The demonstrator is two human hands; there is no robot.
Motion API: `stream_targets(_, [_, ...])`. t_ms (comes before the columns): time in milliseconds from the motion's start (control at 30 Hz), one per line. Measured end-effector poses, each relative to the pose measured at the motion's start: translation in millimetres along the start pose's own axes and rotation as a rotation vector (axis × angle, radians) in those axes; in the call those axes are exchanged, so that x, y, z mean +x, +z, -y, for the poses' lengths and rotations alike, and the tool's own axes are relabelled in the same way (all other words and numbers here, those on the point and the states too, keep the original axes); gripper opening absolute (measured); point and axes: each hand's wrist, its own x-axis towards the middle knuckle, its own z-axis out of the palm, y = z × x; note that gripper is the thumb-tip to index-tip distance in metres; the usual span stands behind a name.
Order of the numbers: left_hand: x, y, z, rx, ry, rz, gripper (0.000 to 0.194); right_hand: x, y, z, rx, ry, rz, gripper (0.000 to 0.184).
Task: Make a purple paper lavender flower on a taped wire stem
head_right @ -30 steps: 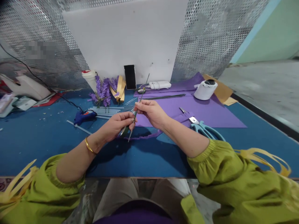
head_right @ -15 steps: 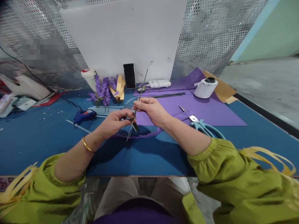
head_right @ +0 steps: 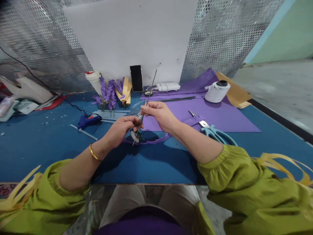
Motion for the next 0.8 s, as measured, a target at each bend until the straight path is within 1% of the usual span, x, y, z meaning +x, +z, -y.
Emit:
stream_targets(133, [-0.7,0.1,2.7,-0.017,-0.008,-0.066,0.02,1.0,-0.7,-0.9,-0.023,0.004,-0.01,0.031])
stream_targets(300, [-1.6,2.0,2.0,0.033,0.033,-0.093,0.03,2.1,-1.8,0.2,-0.02,0.015,-0.041,0.03])
stream_targets(433, [-2.5,3.9,-0.8,0.031,0.024,-0.106,0.028,2.6,-2.6,2.3,-0.032,0.01,-0.039,0.029])
stream_targets(600, [-3.6,5.5,-3.0,0.003,-0.025,-0.118,0.024,3.0,-3.2,-1.0,-0.076,-0.02,-0.045,0.03])
stream_targets(733, [-2.8,4.3,0.0,-0.023,-0.037,-0.118,0.019,3.3,-2.8,-7.2,-0.095,-0.062,-0.071,0.033])
stream_targets(800, [-1.8,2.9,2.9,-0.056,-0.041,-0.108,0.016,2.8,-2.1,-7.9,-0.081,-0.045,-0.065,0.031])
